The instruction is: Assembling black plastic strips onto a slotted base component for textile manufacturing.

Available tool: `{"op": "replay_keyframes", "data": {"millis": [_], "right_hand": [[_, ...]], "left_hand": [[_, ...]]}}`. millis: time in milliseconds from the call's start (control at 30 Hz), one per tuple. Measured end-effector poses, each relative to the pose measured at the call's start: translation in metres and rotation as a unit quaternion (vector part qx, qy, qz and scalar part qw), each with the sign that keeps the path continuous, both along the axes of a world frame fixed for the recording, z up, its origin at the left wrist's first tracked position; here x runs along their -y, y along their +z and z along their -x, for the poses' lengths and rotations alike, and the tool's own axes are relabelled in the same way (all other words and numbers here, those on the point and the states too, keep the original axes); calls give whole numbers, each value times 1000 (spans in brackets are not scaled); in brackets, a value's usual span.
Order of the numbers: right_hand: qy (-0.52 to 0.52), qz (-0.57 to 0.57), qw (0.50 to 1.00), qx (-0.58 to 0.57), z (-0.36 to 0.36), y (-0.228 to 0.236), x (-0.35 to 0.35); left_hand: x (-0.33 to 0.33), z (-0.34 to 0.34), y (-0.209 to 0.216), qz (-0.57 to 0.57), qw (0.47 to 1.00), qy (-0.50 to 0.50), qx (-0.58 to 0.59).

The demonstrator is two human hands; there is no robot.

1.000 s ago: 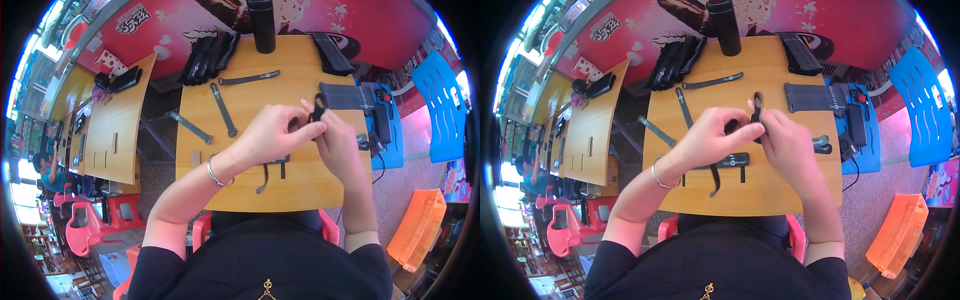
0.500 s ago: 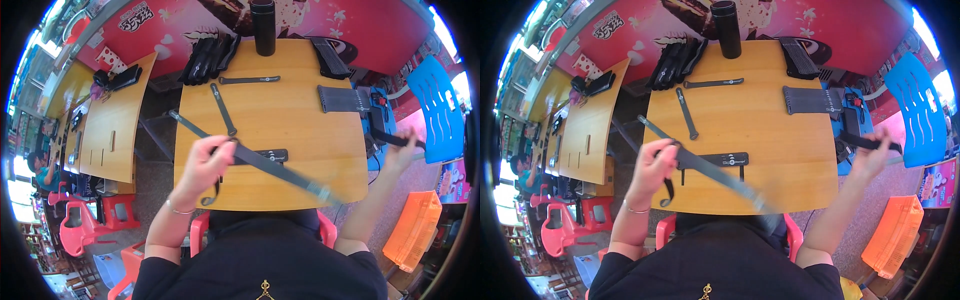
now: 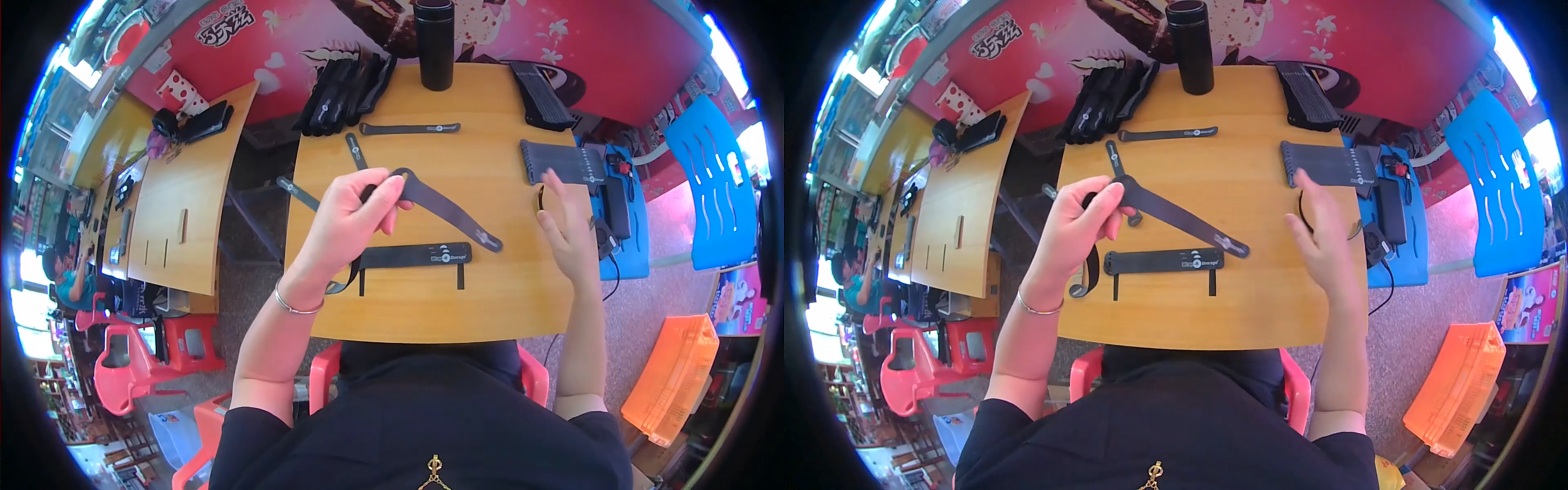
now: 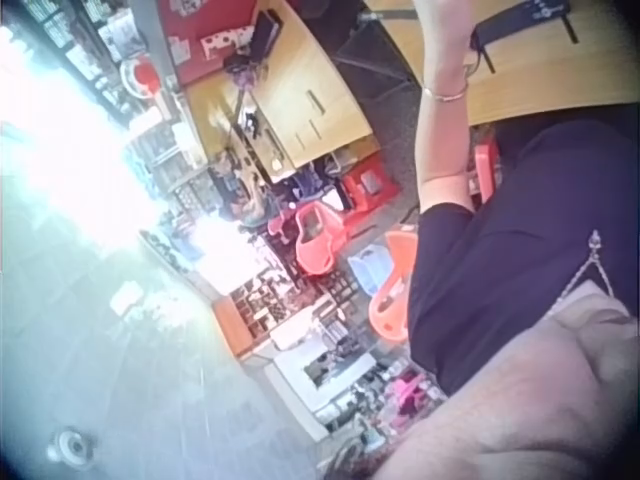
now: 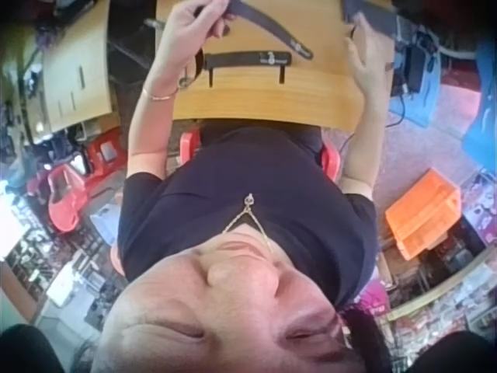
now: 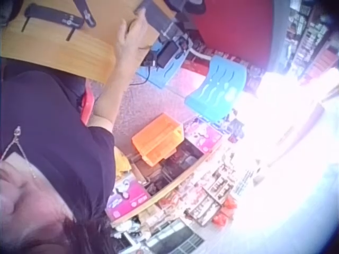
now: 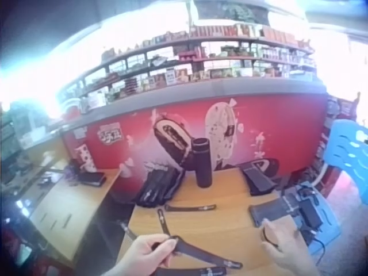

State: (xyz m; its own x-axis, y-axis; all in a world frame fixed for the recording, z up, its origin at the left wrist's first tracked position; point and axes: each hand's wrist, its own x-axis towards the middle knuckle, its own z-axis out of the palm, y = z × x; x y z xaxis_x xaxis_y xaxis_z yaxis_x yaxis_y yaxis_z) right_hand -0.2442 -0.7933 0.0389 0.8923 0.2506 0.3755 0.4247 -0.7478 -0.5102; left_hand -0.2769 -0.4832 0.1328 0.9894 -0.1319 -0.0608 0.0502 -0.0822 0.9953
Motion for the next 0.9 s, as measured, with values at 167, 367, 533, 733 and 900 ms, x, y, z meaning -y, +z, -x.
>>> {"op": "replay_keyframes", "data": {"millis": [167, 367, 533, 733, 900], "right_hand": [[295, -327, 887, -137, 16, 40, -81], [170, -217, 943, -188, -17, -5, -103], [199, -91, 974, 52, -19, 10, -114], [340, -246, 892, -167, 47, 55, -141], [311, -274, 886, -209, 54, 52, -135]], "left_hand": [[4, 7, -5, -47, 997, -56, -9], [-27, 36, -12, -39, 999, -6, 25], [-12, 58, -15, 38, 998, -46, -23], [5, 65, -29, 73, 990, -87, -80], [10, 70, -31, 124, 986, -87, -75]]}}
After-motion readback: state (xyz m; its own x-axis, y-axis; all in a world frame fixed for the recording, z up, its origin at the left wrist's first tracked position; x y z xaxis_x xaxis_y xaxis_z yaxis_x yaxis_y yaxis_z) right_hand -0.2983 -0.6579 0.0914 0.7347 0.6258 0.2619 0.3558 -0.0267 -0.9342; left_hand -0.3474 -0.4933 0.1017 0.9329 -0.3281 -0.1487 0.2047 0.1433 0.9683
